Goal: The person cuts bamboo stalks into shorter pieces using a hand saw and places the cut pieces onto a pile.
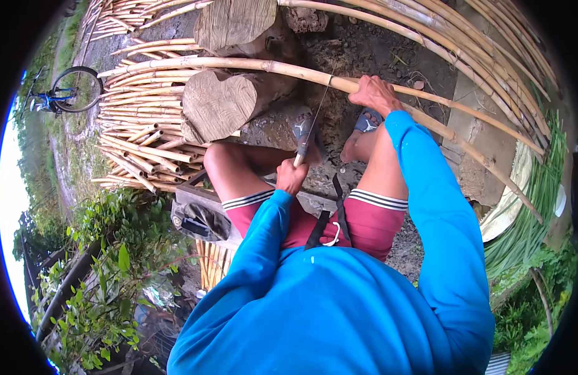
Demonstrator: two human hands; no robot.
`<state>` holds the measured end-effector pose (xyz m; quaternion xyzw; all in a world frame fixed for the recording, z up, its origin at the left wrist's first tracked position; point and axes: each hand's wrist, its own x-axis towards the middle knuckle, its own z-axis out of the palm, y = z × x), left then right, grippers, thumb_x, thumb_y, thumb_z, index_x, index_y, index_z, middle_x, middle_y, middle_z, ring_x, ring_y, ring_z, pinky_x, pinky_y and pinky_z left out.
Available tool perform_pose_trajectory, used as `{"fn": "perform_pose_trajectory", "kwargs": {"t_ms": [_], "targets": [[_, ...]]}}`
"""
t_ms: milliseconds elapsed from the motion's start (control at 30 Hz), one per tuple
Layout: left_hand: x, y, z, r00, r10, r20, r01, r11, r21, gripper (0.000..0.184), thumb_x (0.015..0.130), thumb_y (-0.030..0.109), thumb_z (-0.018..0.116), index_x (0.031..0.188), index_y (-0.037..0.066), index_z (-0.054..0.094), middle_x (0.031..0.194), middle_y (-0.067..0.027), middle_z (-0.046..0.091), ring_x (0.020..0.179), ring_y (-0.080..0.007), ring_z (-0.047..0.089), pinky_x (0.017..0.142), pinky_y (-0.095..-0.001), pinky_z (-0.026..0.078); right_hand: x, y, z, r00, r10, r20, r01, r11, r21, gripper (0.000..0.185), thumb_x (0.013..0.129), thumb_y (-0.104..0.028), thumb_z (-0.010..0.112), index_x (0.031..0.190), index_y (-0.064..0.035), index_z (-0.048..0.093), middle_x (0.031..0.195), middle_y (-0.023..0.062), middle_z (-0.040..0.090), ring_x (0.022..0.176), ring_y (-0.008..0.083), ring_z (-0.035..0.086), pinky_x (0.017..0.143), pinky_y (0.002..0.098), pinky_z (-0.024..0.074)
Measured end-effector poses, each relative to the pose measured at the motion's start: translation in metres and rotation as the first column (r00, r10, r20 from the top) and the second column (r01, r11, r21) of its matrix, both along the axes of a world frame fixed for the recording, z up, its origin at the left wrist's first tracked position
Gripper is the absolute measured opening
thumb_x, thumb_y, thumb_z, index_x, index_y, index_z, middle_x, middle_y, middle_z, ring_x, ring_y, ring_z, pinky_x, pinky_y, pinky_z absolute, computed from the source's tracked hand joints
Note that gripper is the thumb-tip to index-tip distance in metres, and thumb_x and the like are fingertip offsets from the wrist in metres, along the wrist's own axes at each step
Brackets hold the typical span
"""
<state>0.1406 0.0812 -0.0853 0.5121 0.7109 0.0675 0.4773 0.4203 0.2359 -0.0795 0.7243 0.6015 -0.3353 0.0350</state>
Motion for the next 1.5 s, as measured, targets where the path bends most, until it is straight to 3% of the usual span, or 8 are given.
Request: {"fn": "perform_pose_trajectory", "kwargs": {"t_ms": [667, 733, 867, 900, 1000, 1267, 1333, 1500], "targets": [[-0.009, -0.006, 0.023, 0.987, 0.151, 0.048, -0.132, 0.950, -0.284, 0.043, 0.077, 0.036, 0.062, 0.079, -0.007, 0.059, 0.067, -0.0197, 0.062, 0.065, -0.0310, 0.062, 0.067, -0.0435, 0.049, -0.015, -0.009, 0.000, 1.000, -0.005, 0.020, 0.004, 0.999, 0.037, 0.040, 0.069, -0.031, 0.065, 0.096, -0.0025, 0.073, 0.101, 0.0259, 0.069, 0.097, 0.0421, 0.067, 0.089, 0.0468, 0.0532], [-0.017, -0.008, 0.029, 1.000, 0.007, 0.011, -0.006, 0.995, -0.096, 0.034, 0.076, 0.030, 0.064, 0.075, -0.004, 0.058, 0.057, -0.0070, 0.052, 0.054, -0.0155, 0.054, 0.053, -0.0350, 0.044, -0.019, -0.012, 0.000, 0.999, 0.010, -0.039, -0.011, 0.999, -0.033, 0.039, 0.069, -0.029, 0.064, 0.096, -0.0018, 0.073, 0.101, 0.0257, 0.069, 0.096, 0.0424, 0.067, 0.088, 0.0475, 0.0532], [-0.005, 0.021, 0.006, 0.998, -0.055, 0.009, 0.055, 0.998, 0.021, 0.034, 0.078, 0.031, 0.061, 0.082, -0.002, 0.063, 0.072, -0.0258, 0.064, 0.073, -0.0375, 0.067, 0.067, -0.0447, 0.051, -0.019, -0.010, 0.003, 1.000, -0.001, -0.012, 0.001, 1.000, 0.009, 0.041, 0.071, -0.031, 0.064, 0.101, -0.0040, 0.073, 0.104, 0.0260, 0.068, 0.100, 0.0414, 0.066, 0.089, 0.0474, 0.0527], [0.003, 0.046, -0.024, 0.742, -0.536, -0.403, 0.660, 0.690, 0.298, 0.034, 0.077, 0.032, 0.061, 0.085, 0.000, 0.067, 0.078, -0.0291, 0.066, 0.080, -0.0396, 0.068, 0.070, -0.0451, 0.052, -0.022, -0.010, 0.003, 1.000, -0.002, -0.012, 0.002, 1.000, 0.008, 0.041, 0.071, -0.031, 0.064, 0.101, -0.0040, 0.073, 0.104, 0.0260, 0.068, 0.100, 0.0414, 0.066, 0.089, 0.0474, 0.0527], [0.083, 0.142, 0.013, 0.988, 0.070, 0.135, -0.045, 0.984, -0.175, 0.047, 0.073, 0.042, 0.061, 0.091, -0.001, 0.069, 0.086, -0.0316, 0.066, 0.089, -0.0404, 0.067, 0.076, -0.0476, 0.053, -0.022, -0.016, 0.009, 1.000, -0.008, -0.015, 0.008, 1.000, -0.019, 0.041, 0.072, -0.032, 0.065, 0.102, -0.0051, 0.073, 0.104, 0.0258, 0.068, 0.101, 0.0412, 0.066, 0.089, 0.0474, 0.0526], [0.032, 0.085, -0.032, 0.978, 0.083, 0.192, -0.074, 0.996, -0.054, 0.024, 0.076, 0.025, 0.062, 0.071, 0.002, 0.057, 0.053, -0.0019, 0.049, 0.041, -0.0124, 0.045, 0.037, -0.0304, 0.033, -0.014, -0.008, 0.005, 0.997, -0.045, -0.057, 0.041, 0.997, -0.069, 0.042, 0.070, -0.030, 0.065, 0.102, -0.0048, 0.073, 0.107, 0.0245, 0.068, 0.103, 0.0411, 0.066, 0.092, 0.0457, 0.0520], [0.024, 0.075, -0.028, 0.998, 0.060, 0.031, -0.055, 0.989, -0.135, 0.049, 0.072, 0.038, 0.062, 0.090, -0.007, 0.066, 0.087, -0.0292, 0.067, 0.085, -0.0390, 0.067, 0.078, -0.0433, 0.050, -0.012, -0.005, 0.004, 0.999, -0.016, -0.036, 0.013, 0.997, -0.073, 0.041, 0.069, -0.030, 0.065, 0.101, -0.0048, 0.073, 0.107, 0.0246, 0.068, 0.103, 0.0410, 0.066, 0.092, 0.0454, 0.0518], [0.049, 0.107, -0.023, 0.994, 0.082, 0.072, -0.067, 0.980, -0.188, 0.051, 0.071, 0.038, 0.063, 0.090, -0.009, 0.066, 0.087, -0.0279, 0.068, 0.085, -0.0380, 0.068, 0.078, -0.0427, 0.050, -0.011, 0.000, 0.005, 1.000, 0.004, -0.021, -0.006, 0.998, -0.067, 0.043, 0.069, -0.031, 0.066, 0.102, -0.0050, 0.073, 0.106, 0.0247, 0.069, 0.102, 0.0413, 0.066, 0.092, 0.0457, 0.0516]]}}
